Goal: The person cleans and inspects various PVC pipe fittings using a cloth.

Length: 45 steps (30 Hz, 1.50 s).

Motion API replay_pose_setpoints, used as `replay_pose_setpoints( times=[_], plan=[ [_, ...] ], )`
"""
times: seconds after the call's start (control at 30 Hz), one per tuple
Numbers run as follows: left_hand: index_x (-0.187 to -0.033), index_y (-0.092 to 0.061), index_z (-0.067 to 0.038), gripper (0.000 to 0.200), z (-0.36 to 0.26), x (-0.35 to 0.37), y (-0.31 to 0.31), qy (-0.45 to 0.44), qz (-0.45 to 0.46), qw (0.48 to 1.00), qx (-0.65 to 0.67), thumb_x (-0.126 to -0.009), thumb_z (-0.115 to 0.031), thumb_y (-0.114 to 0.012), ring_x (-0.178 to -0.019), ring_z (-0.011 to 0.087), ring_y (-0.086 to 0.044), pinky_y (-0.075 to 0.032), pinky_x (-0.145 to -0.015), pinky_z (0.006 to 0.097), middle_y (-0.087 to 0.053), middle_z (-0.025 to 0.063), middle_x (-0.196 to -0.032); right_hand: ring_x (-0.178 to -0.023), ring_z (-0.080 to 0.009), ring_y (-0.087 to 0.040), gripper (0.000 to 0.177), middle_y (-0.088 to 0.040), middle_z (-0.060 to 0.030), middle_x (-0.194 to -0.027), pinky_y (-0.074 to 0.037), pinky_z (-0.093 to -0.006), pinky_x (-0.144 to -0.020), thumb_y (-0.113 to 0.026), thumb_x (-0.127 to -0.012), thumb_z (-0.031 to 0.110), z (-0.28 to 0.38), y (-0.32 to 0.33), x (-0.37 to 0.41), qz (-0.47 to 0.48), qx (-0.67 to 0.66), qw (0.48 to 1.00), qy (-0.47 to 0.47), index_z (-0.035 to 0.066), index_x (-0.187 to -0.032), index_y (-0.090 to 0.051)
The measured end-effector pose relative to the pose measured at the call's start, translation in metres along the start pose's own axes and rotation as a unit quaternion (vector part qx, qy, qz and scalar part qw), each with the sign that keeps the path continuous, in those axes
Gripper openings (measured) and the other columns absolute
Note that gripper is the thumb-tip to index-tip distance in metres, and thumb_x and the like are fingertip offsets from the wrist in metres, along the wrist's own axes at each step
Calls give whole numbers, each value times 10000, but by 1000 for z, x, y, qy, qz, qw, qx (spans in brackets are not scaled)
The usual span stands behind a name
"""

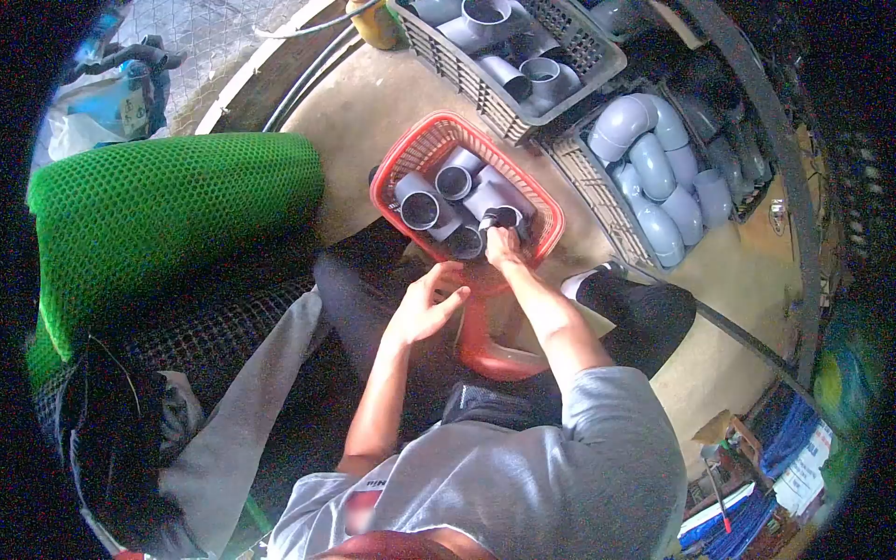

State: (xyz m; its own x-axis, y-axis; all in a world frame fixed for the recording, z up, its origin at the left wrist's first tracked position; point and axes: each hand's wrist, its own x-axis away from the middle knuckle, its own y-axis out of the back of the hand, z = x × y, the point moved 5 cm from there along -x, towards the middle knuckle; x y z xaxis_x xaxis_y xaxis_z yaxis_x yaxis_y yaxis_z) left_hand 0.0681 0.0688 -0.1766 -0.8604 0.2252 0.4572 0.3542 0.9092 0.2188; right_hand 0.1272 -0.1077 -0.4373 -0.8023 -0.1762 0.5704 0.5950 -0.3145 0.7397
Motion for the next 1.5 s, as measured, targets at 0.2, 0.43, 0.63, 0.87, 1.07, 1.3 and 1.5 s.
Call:
replay_pose_setpoints(
  times=[0.2, 0.43, 0.63, 0.87, 1.07, 1.3, 1.5],
  plan=[
    [-1306, -568, 5, 480, 1, -2, -1, -14, 0, 1000, 2, -934, -259, -720, -887, 209, -712, -564, -842, 344, -703, 130, -1005, -1090, -354, -695, 253, -729, -228, -1069, -481, -478, -1029, -663, -797, 50, -7, 19, -3, 42, 75, 996, 21, 47, -1039, -736],
    [-1302, -569, 5, 486, -2, -2, -1, -12, 1, 1000, -13, -932, -271, -719, -905, 218, -711, -562, -853, 353, -707, 132, -1019, -1037, -396, -705, 269, -730, -232, -1038, -570, -490, -877, -716, -816, 143, -6, 60, 15, 86, -19, 996, 9, 35, -1062, -716],
    [-1313, -565, -2, 508, 1, -1, -1, -2, 13, 999, -33, -931, -302, -714, -938, 243, -717, -554, -887, 376, -712, 140, -1048, -977, -437, -694, 323, -707, -266, -991, -566, -494, -840, -726, -781, 100, -63, 51, -24, -143, -119, 982, 33, 17, -1089, -675],
    [-1295, -572, -6, 504, 2, -5, -6, -18, 5, 999, -51, -922, -313, -714, -952, 269, -717, -555, -893, 386, -711, 154, -1082, -1262, -441, -549, 544, -585, -294, -1331, -418, -482, -1101, -713, -776, 15, -52, 94, 22, -286, -165, 943, -51, -42, -1298, -569],
    [-1309, -568, -6, 522, 10, -4, -7, 2, 16, 997, -69, -920, -325, -704, -971, 284, -715, -554, -898, 394, -701, 164, -1113, -1509, -455, -241, 705, -250, -333, -1606, -257, -449, -1248, -678, -801, 0, -43, 21, 5, -177, -184, 967, 7, -86, -1459, -438],
    [-1335, -560, -7, 545, 14, -6, -10, 7, 24, 996, -85, -920, -330, -700, -985, 294, -714, -554, -907, 399, -697, 174, -1119, -1528, -358, -251, 667, -325, -253, -1603, -294, -421, -1233, -516, -809, -37, -5, 44, -17, -58, -155, 980, 113, -6, -1474, -472],
    [-1362, -541, -14, 569, 7, -9, -8, 19, 16, 999, -46, -909, -306, -725, -986, 292, -707, -552, -921, 399, -678, 190, -1163, -1261, -384, -607, 500, -641, -284, -1286, -478, -415, -1068, -546, -845, 27, -7, 53, -20, -111, -282, 952, 41, -25, -1340, -599]
  ],
)
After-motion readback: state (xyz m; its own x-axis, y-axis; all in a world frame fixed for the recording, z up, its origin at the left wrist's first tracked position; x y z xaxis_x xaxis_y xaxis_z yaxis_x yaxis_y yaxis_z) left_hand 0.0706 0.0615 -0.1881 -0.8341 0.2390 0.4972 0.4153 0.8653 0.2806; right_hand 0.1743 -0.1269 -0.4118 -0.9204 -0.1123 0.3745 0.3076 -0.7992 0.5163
